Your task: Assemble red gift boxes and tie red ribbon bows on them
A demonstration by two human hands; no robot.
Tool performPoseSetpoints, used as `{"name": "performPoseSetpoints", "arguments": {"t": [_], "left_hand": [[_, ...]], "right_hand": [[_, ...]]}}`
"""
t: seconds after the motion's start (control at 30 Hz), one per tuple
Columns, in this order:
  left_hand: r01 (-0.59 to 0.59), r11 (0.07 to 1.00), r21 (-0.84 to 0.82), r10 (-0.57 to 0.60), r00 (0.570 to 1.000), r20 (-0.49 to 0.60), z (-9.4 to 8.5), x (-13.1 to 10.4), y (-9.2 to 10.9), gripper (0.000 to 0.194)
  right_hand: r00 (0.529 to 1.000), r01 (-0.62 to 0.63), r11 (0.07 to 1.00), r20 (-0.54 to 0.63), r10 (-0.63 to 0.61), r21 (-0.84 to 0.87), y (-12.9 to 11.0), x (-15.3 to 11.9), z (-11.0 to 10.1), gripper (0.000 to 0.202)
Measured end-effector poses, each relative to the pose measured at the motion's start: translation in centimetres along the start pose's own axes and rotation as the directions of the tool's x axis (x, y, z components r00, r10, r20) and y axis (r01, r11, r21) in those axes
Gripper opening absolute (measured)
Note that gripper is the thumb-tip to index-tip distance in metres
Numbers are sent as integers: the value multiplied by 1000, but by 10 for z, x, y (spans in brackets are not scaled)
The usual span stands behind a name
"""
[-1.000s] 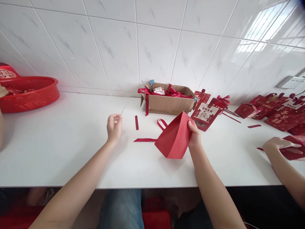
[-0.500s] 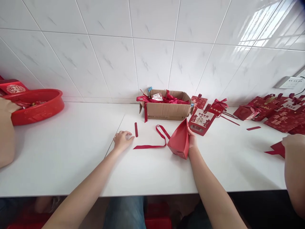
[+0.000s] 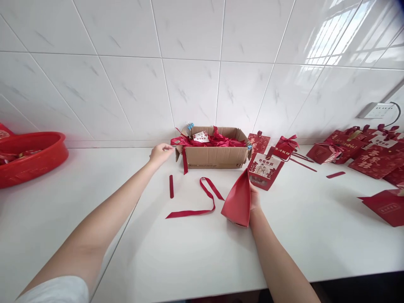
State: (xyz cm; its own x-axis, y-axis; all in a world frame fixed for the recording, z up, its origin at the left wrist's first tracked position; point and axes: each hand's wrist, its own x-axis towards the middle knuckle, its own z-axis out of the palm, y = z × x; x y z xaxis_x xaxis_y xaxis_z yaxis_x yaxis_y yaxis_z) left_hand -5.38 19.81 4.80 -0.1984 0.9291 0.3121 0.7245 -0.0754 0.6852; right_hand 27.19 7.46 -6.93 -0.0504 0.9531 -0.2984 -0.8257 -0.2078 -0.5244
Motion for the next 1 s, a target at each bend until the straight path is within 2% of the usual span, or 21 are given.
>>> {"name": "performPoseSetpoints", "arguments": {"t": [0.07, 0.1, 0.17, 0.23, 0.33, 0.5, 0.63, 0.73, 0.83, 0.9, 1.0], "left_hand": [[-118, 993, -7, 118, 992, 44, 8, 9, 18, 24], [-215, 977, 11, 213, 973, 85, 14, 10, 26, 27], [-438, 894, 98, 414, 889, 194, 28, 7, 38, 37], [-560, 810, 173, 501, 815, 291, 43, -1, 42, 34], [-578, 801, 152, 522, 801, 294, 57, -19, 37, 20], [-625, 770, 129, 583, 771, 258, 62, -60, 20, 12], [-648, 753, 115, 595, 745, 302, 62, -88, 10, 11], [-642, 761, 97, 592, 747, 302, 62, -100, 8, 18], [-633, 771, 70, 592, 753, 288, 62, -108, 11, 16], [-630, 775, 44, 593, 749, 295, 62, -112, 14, 15], [-628, 779, -5, 596, 736, 321, 59, -116, 15, 18]], "right_hand": [[1000, 7, 1000, 0, -7, -19, 1, 3, -3, 20], [1000, 6, 1000, -4, -6, -26, 2, 5, -4, 19], [1000, 10, 999, -15, -11, -39, 3, 7, -5, 18], [999, 31, 998, -26, -32, -63, 4, 8, -7, 18], [998, 62, 989, -7, -63, -135, 3, 8, -8, 16], [994, 105, 979, 53, -97, -175, 3, 9, -8, 12], [982, 159, 981, 118, -146, -109, 6, 1, 2, 41], [968, 138, 981, 230, -105, -137, 2, -11, 20, 59], [951, 92, 946, 310, 9, -312, -11, -16, 48, 68], [949, 48, 883, 298, 106, -468, -18, -12, 67, 70], [960, -16, 756, 202, 195, -655, -17, 1, 88, 67]]}}
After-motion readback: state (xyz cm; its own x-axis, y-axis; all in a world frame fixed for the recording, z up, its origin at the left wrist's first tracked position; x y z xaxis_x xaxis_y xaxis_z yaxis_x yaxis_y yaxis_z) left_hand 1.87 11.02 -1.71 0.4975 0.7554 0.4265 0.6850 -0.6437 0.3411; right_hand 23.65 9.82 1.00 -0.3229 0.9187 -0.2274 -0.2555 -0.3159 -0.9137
